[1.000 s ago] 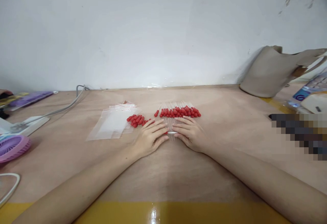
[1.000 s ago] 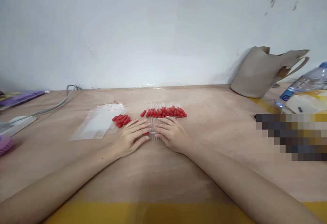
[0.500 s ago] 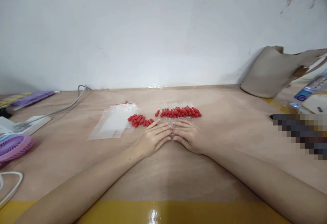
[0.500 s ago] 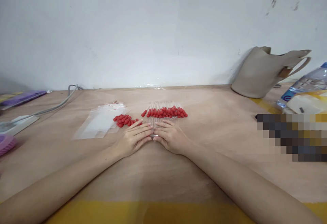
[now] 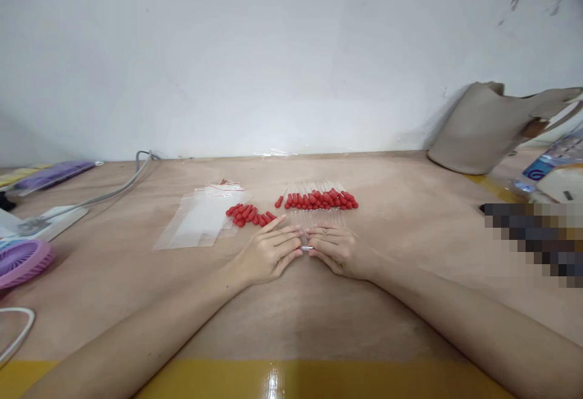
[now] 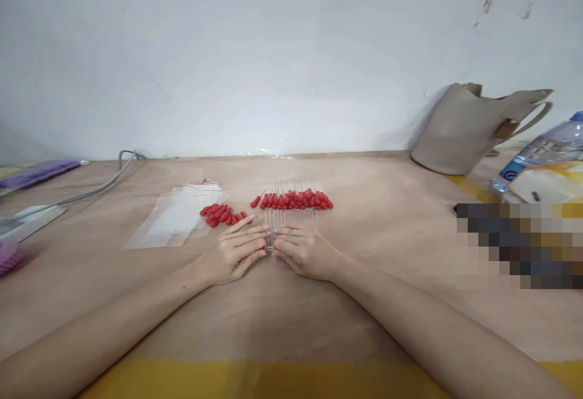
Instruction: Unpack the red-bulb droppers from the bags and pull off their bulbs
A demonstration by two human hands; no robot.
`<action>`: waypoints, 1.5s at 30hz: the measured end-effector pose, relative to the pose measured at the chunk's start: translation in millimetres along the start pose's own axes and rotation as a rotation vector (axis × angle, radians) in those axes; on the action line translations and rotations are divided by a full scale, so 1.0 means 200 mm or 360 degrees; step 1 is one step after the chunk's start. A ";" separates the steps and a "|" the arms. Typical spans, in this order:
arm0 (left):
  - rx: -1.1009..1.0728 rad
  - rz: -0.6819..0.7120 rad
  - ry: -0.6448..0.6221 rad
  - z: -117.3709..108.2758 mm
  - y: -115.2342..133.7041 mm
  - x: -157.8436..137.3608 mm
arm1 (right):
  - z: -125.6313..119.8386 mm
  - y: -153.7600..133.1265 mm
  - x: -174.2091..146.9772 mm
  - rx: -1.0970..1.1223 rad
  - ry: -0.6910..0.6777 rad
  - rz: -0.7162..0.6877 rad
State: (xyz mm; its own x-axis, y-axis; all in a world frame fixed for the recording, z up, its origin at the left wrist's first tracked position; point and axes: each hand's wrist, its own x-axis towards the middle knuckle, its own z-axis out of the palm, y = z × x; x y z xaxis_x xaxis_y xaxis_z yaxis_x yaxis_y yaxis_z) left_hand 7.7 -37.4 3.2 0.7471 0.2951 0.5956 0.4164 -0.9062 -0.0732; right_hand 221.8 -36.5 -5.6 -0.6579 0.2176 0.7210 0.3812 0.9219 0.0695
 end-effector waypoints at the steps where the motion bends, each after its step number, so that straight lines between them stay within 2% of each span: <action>1: -0.0008 -0.0007 -0.0010 0.00 0.00 0.00 | 0.00 0.00 0.00 -0.0011 0.0006 -0.0011; 9: -0.0054 -0.0025 -0.0012 -0.01 0.00 -0.01 | -0.02 0.00 -0.03 -0.0124 0.0057 -0.0104; 19: -0.0101 -0.0024 -0.0016 -0.02 -0.02 -0.04 | -0.07 0.01 -0.07 -0.0223 0.0011 -0.0205; 21: -0.0070 -0.0103 0.0066 -0.03 -0.04 -0.07 | -0.09 0.04 -0.09 -0.0216 0.0062 -0.0135; 26: 0.0060 -0.0196 0.0192 -0.07 -0.08 -0.08 | -0.09 0.09 -0.11 -0.0257 0.0183 0.0343; 28: 0.0089 -0.0322 0.0235 -0.09 -0.11 -0.06 | -0.06 0.08 -0.10 -0.0345 0.0122 0.0425; 30: 0.0136 -0.0564 0.0316 -0.12 -0.18 -0.04 | -0.04 0.07 -0.09 -0.0391 0.0037 0.0487; 34: 0.0273 -0.1039 0.0435 -0.20 -0.37 -0.08 | -0.02 0.05 -0.06 -0.0334 -0.0054 0.0611; 36: 0.0202 -0.1327 0.0380 -0.23 -0.47 -0.12 | -0.01 0.06 -0.04 -0.0308 -0.0015 0.0659; 38: 0.0091 -0.1522 0.0307 -0.26 -0.54 -0.16 | 0.00 0.06 0.00 -0.0328 0.0034 0.0674; 41: -0.0079 -0.1634 0.0222 -0.27 -0.59 -0.19 | 0.02 0.07 0.06 -0.0419 0.0029 0.0624; 45: -0.0193 -0.1651 0.0168 -0.25 -0.60 -0.21 | 0.06 0.06 0.12 -0.0530 -0.0067 0.0593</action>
State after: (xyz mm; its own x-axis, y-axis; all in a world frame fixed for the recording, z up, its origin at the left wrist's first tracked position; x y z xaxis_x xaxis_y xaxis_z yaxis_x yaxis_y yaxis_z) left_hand -99.2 43.3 26.6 0.0021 0.9219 0.3873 0.7677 -0.2497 0.5902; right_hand 203.3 -17.3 4.3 -0.4607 0.5319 0.7106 0.7774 0.6281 0.0339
